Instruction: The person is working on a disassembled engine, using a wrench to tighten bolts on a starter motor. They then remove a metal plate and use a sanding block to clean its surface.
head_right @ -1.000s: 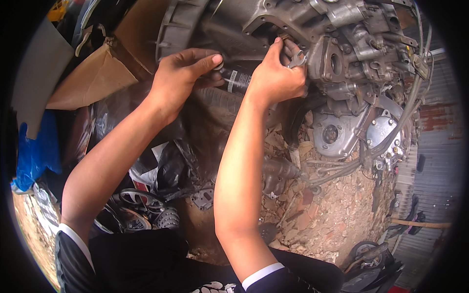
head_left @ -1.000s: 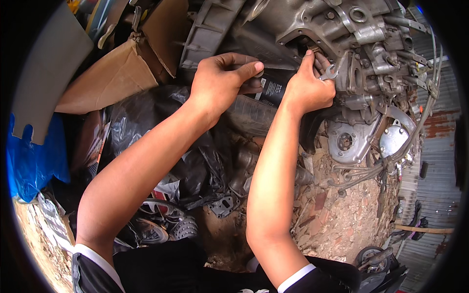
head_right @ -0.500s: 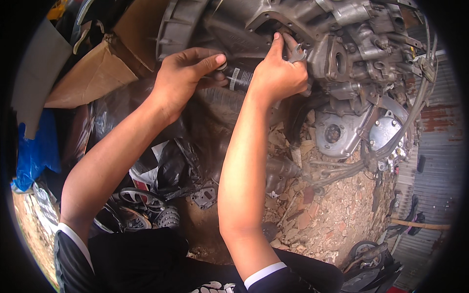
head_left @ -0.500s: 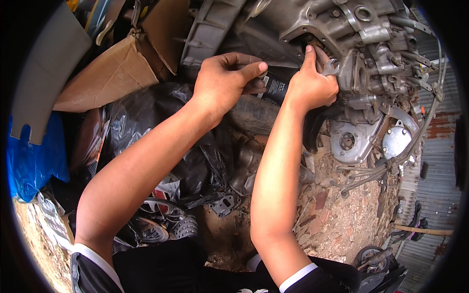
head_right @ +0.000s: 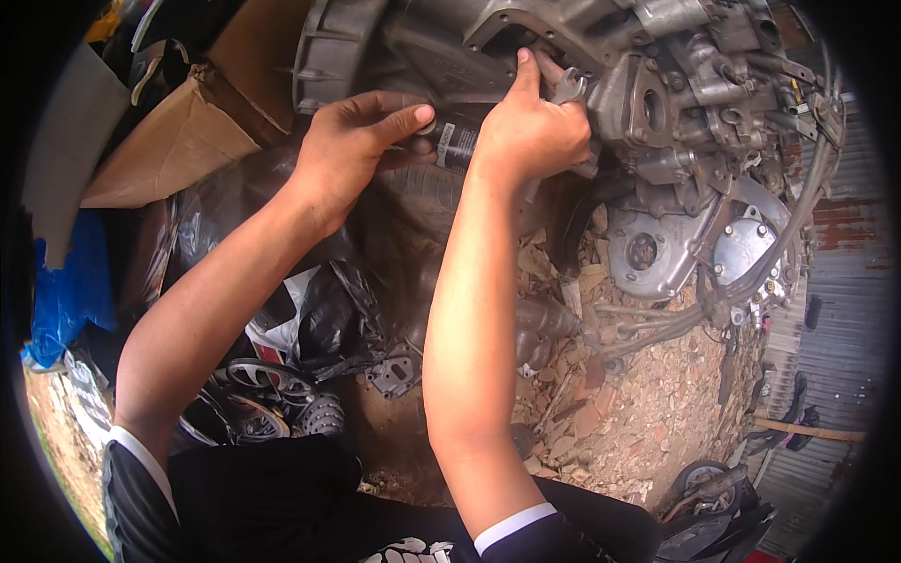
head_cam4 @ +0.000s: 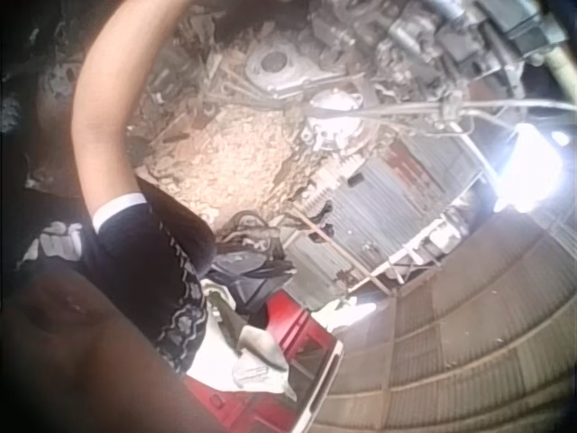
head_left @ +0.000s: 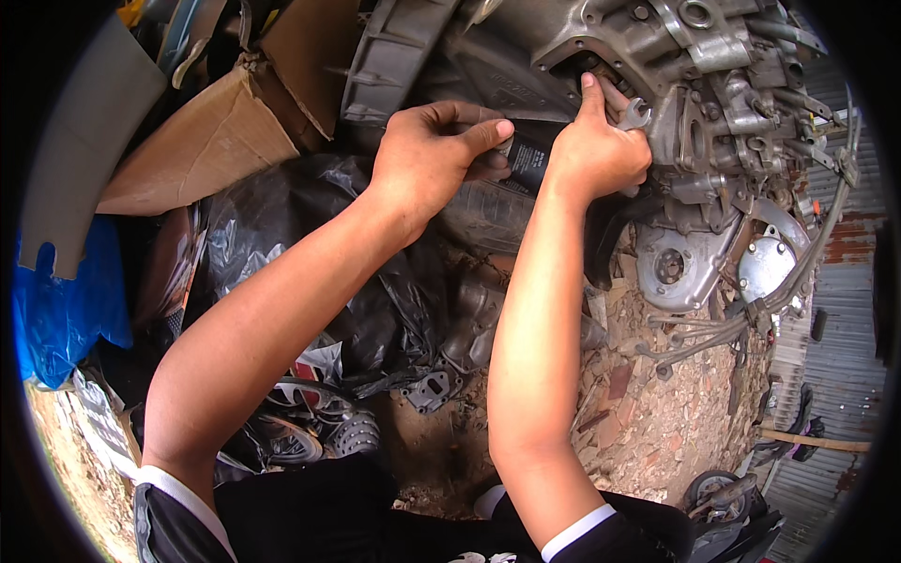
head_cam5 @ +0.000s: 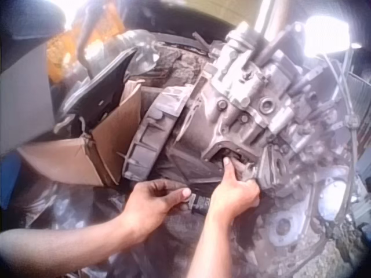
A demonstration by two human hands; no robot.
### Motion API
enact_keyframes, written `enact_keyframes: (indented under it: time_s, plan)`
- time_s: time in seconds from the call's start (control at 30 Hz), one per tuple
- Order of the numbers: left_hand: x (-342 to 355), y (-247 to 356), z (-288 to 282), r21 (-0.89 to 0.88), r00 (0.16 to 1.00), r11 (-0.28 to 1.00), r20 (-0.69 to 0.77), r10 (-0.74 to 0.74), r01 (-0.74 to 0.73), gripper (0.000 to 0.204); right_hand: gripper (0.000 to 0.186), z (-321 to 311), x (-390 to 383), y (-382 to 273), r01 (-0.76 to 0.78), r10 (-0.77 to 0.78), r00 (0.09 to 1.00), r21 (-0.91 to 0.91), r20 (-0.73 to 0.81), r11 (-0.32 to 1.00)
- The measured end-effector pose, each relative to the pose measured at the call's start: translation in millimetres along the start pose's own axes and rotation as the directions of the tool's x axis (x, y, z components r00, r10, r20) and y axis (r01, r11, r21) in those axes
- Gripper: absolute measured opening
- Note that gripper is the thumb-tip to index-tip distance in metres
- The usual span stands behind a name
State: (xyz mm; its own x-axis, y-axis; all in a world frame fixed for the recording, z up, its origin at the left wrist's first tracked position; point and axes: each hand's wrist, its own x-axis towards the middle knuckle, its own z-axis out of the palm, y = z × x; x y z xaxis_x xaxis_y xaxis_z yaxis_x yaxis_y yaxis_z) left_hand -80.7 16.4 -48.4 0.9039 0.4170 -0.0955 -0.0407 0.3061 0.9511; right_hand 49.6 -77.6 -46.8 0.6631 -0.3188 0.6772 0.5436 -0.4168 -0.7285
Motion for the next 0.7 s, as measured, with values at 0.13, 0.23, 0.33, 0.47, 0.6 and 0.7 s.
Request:
enact_keyframes:
  time_s: [0.13, 0.23, 0.33, 0.47, 0.6, 0.7]
  plan:
    - [-2.0, 0.7, 2.1, 0.005, 1.000, 1.000, -0.007, 0.009, -0.009, 0.036, 0.012, -0.9, -0.6, -0.7, 0.010, -0.010, 1.000, -0.001, -0.013, 1.000]
    - [-1.9, 1.6, 3.3, 0.011, 1.000, 1.000, -0.003, 0.014, -0.014, 0.036, 0.012, 0.3, 1.8, 0.0, -0.038, 0.037, 0.999, 0.034, 0.013, 0.999]
    - [-3.9, 1.9, 4.2, 0.009, 1.000, 1.000, -0.005, 0.002, -0.002, 0.036, 0.012, 1.1, 2.7, 6.5, 0.008, -0.008, 1.000, 0.016, 0.015, 1.000]
    - [-6.2, 5.6, 5.0, 0.007, 1.000, 1.000, -0.006, -0.001, 0.001, 0.036, 0.012, -0.2, 3.7, 18.1, 0.021, -0.012, 0.993, 0.076, -0.119, 0.997]
    - [-5.9, -0.5, 0.4, 0.009, 1.000, 1.000, 0.008, -0.005, 0.005, 0.035, 0.011, -5.6, 2.0, 5.2, -0.059, 0.061, 0.989, 0.023, -0.137, 0.998]
    - [-5.8, -3.8, -1.6, -0.004, 1.000, 1.000, -0.001, -0.020, 0.020, 0.035, 0.011, -2.3, 3.0, 6.7, -0.036, 0.038, 0.989, 0.020, -0.144, 0.999]
